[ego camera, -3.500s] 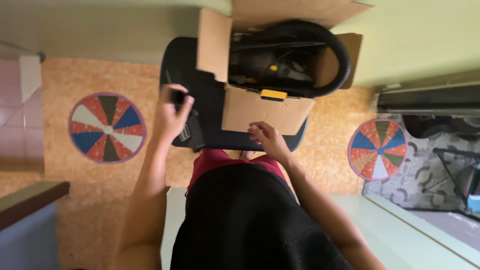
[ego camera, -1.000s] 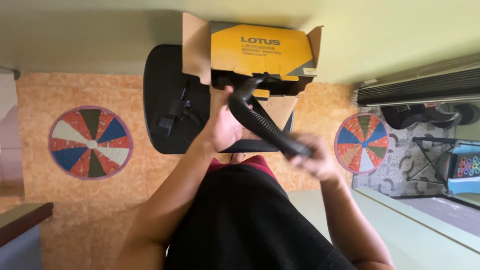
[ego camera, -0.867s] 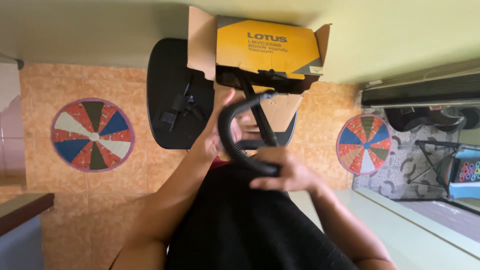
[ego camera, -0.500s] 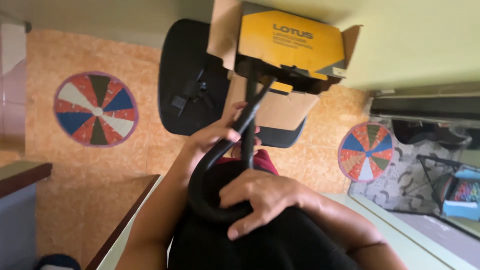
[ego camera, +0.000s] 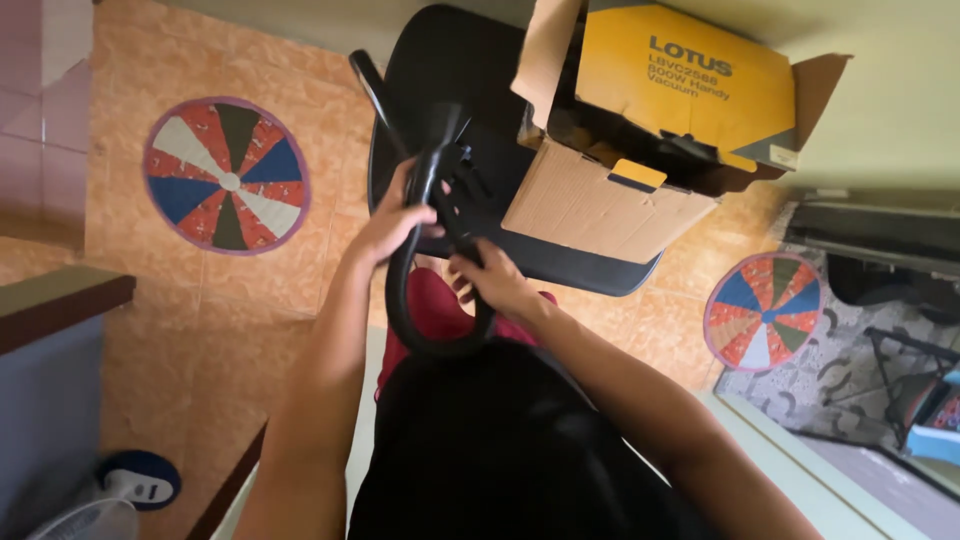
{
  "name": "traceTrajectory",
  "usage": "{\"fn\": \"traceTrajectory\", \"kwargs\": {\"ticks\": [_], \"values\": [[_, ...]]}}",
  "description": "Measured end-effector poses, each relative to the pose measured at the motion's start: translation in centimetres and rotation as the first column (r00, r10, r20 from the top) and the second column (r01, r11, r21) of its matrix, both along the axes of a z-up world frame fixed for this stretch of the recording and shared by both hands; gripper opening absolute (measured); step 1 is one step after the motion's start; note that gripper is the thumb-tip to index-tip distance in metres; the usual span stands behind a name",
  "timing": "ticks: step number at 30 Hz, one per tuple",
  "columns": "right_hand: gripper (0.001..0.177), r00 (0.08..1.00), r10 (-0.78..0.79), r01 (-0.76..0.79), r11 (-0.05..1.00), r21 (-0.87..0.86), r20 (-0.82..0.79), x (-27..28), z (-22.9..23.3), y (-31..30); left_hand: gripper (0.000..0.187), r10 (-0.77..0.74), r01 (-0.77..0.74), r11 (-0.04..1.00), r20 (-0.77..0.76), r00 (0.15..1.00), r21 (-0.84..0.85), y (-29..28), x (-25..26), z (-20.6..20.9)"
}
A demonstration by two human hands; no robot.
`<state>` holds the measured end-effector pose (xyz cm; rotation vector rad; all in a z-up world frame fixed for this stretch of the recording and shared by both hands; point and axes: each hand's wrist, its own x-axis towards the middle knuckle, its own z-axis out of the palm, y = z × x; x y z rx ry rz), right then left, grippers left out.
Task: Unboxing and assembling a handheld vacuum cleaner.
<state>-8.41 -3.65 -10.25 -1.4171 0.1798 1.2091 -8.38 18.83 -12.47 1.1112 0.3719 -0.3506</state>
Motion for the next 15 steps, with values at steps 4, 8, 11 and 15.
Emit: {"fn": "traceTrajectory", "kwargs": {"ticks": [4, 8, 11, 15], "values": [[0.030, 0.970, -0.232, 0.235, 0.971, -0.042, 0.076, -0.6, -8.5, -1.3, 0.078, 0.010, 0.003, 0.986, -0.079, 0.997, 0.165, 1.1, 5.0, -1.9], [0.029, 0.866, -0.499, 0.500, 0.863, -0.075, 0.036, -0.7, -10.4, -0.8, 0.069, 0.041, 0.061, 0.884, -0.207, 0.978, 0.463, 0.2, 9.2, -2.4], [0.030, 0.814, -0.571, 0.580, 0.804, -0.127, 0.104, -0.9, -12.3, -0.5, 0.061, -0.042, 0.173, 0.726, -0.208, 0.977, 0.665, -1.0, 11.5, -11.4], [0.039, 0.834, -0.449, 0.544, 0.768, -0.338, 0.322, -0.6, -12.3, 0.5, 0.049, -0.172, 0.086, 0.428, -0.013, 0.985, 0.900, -2.8, 12.9, -16.6]]}}
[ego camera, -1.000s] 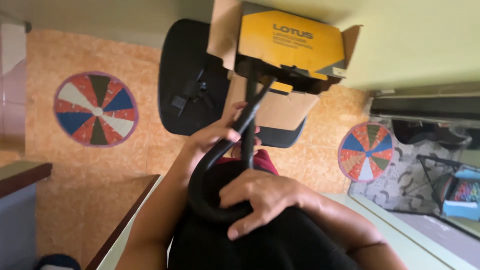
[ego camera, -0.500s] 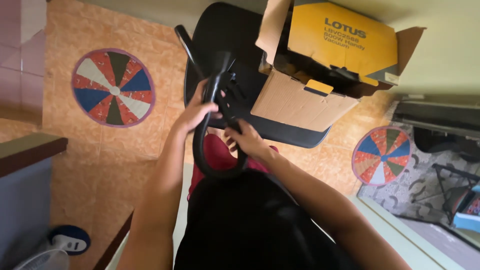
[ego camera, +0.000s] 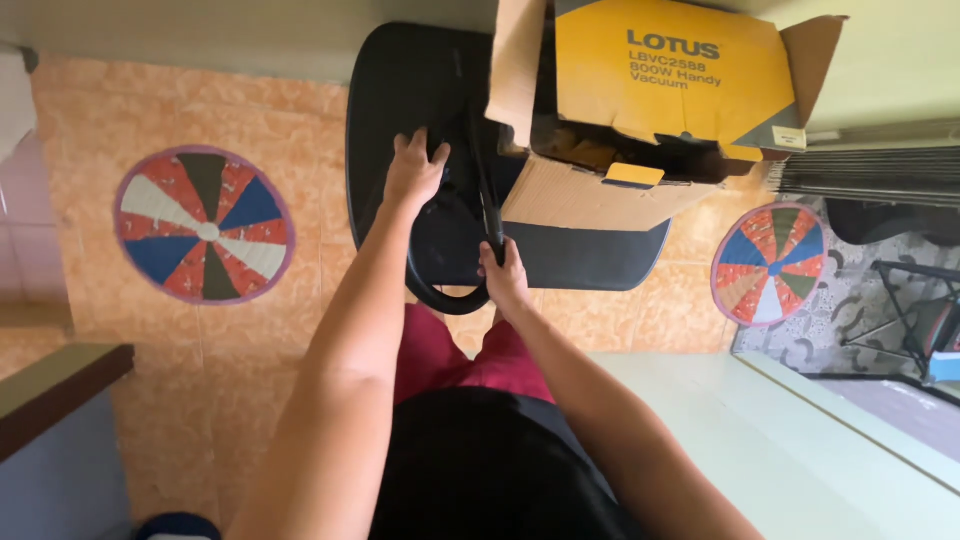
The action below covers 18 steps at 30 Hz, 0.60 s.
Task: Unboxing and assembling a handheld vacuum cleaner.
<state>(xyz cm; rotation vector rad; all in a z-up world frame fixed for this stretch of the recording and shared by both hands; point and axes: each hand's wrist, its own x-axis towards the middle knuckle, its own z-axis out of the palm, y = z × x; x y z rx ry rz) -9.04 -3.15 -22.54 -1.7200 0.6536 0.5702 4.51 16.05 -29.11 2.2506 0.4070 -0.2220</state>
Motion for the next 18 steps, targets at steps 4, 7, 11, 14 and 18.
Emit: {"fn": "traceTrajectory", "kwargs": {"ticks": [4, 7, 11, 14, 18], "values": [[0.048, 0.988, 0.123, -0.093, 0.953, -0.289, 0.090, -0.3, -4.3, -2.8, 0.053, -0.039, 0.040, 0.997, -0.015, 0.999, 0.070, -1.0, 2.1, 4.7], [0.044, 0.964, 0.248, -0.190, 0.892, -0.410, 0.093, 0.9, -0.3, -4.8, 0.059, -0.097, 0.116, 0.984, -0.140, 0.985, 0.135, -1.2, 2.4, 5.4], [0.027, 0.972, 0.196, -0.158, 0.952, -0.262, 0.125, 5.4, 8.7, -8.1, 0.067, -0.116, 0.138, 0.973, -0.127, 0.985, 0.186, -0.7, 2.3, 6.3], [0.018, 0.913, 0.127, -0.050, 0.978, -0.204, 0.388, 10.6, 11.6, -11.5, 0.076, -0.131, 0.145, 0.953, -0.069, 0.989, 0.265, -0.6, 1.1, 6.8], [0.011, 0.711, 0.192, 0.003, 0.961, -0.276, 0.676, 18.3, 17.8, -14.0, 0.089, -0.118, 0.102, 0.942, 0.032, 0.992, 0.321, -1.1, -0.2, 8.0]]}}
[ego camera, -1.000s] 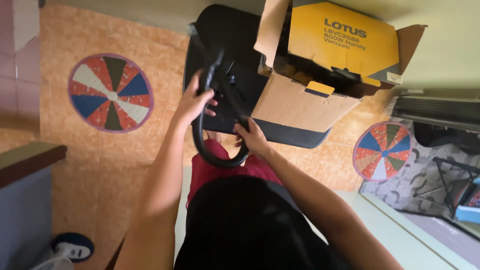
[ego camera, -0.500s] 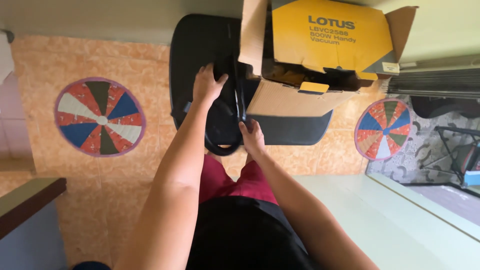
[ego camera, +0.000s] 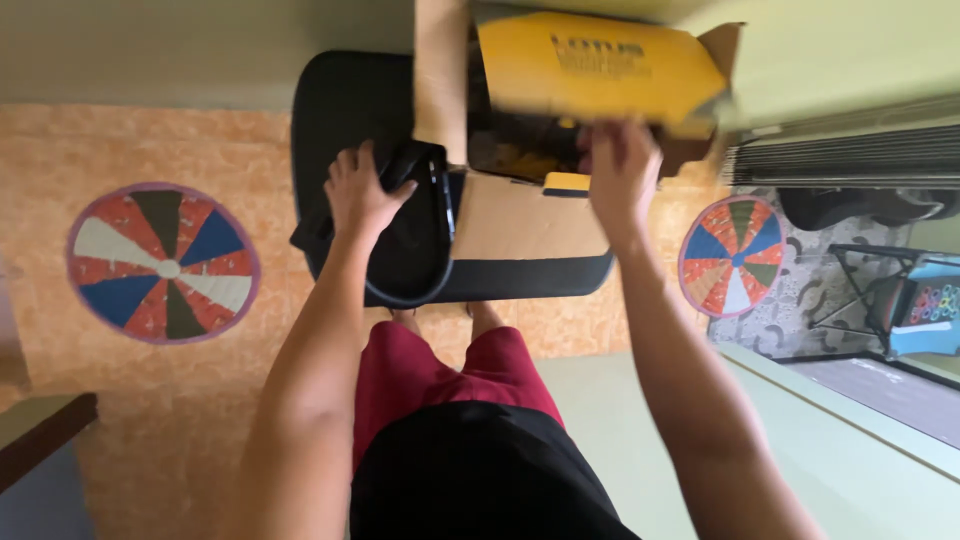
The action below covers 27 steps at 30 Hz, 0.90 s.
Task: Unboxing and assembling a handheld vacuum cleaner.
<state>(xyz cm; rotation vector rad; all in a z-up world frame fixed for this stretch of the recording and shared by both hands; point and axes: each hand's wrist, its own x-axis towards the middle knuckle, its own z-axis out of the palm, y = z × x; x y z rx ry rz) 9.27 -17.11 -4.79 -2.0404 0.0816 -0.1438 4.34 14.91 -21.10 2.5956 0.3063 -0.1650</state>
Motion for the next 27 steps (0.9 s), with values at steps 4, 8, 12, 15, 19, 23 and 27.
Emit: {"fn": "traceTrajectory", "kwargs": {"ticks": [4, 8, 12, 15, 19, 23, 27], "values": [[0.015, 0.991, 0.035, -0.027, 0.998, -0.059, 0.127, 7.6, 3.4, -1.8, 0.091, 0.009, -0.004, 0.998, 0.088, 0.996, -0.057, -0.5, -1.6, 0.8], [0.024, 0.986, 0.005, 0.028, 0.980, -0.197, 0.167, 13.5, 0.9, -5.8, 0.077, 0.090, -0.039, 0.974, 0.219, 0.972, -0.225, -1.2, -2.4, 2.0], [0.025, 0.995, 0.043, -0.012, 0.941, -0.339, 0.085, 14.5, 1.7, -6.5, 0.043, 0.278, -0.091, 0.911, 0.438, 0.855, -0.402, -2.9, -2.6, 6.3], [0.021, 0.949, 0.229, -0.167, 0.949, -0.267, 0.218, 14.5, 0.9, -7.2, 0.032, 0.259, -0.067, 0.947, 0.622, 0.739, -0.315, -5.0, -0.9, 12.5], [0.017, 0.926, 0.277, -0.212, 0.944, -0.251, 0.257, 14.7, 0.3, -6.8, 0.034, 0.076, 0.071, 0.983, 0.724, 0.686, -0.170, -7.7, 2.3, 18.4], [0.023, 0.925, 0.351, -0.258, 0.864, -0.431, 0.149, 14.3, -0.4, -5.6, 0.032, -0.136, 0.234, 0.972, 0.719, 0.682, -0.038, -9.4, 5.6, 20.1], [0.032, 0.907, 0.398, -0.398, 0.703, -0.589, -0.137, 14.3, -0.8, -5.1, 0.032, -0.401, 0.297, 0.915, 0.558, 0.726, 0.272, -9.5, 10.9, 16.9]]}}
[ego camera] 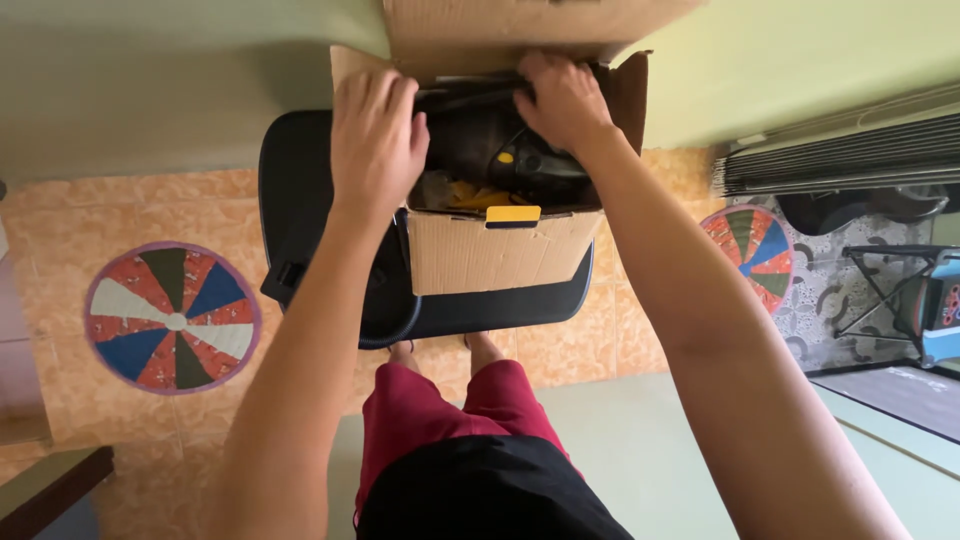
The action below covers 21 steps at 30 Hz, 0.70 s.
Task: Unboxing and assembling a handheld vacuum cleaner.
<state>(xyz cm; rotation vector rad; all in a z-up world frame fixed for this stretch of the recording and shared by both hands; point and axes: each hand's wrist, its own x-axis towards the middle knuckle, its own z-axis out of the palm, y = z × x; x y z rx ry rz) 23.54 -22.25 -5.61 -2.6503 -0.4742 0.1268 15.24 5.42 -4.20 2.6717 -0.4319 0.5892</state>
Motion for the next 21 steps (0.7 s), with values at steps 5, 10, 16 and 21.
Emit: {"fn": "traceTrajectory", "kwargs": {"ticks": [5, 10, 16, 21], "values": [[0.056, 0.955, 0.252, -0.179, 0.911, -0.371, 0.157, 0.3, -6.3, -2.2, 0.057, -0.082, 0.103, 0.966, -0.095, 0.992, 0.239, -1.3, 3.4, -3.4], [0.038, 0.939, 0.303, -0.187, 0.844, -0.503, 0.160, -1.7, -6.7, -2.7, 0.059, -0.112, 0.122, 0.992, -0.238, 0.965, 0.025, -2.2, 5.1, -2.2], [0.069, 0.980, 0.193, -0.141, 0.832, -0.537, 0.041, -2.4, -1.6, -1.6, 0.051, -0.100, 0.087, 0.994, -0.299, 0.949, -0.059, -1.4, 6.2, -2.6], [0.053, 0.976, 0.111, -0.187, 0.866, -0.463, -0.188, -3.4, 6.5, -0.7, 0.082, -0.280, 0.274, 0.960, -0.223, 0.934, -0.060, -3.3, 5.0, -1.1]]}}
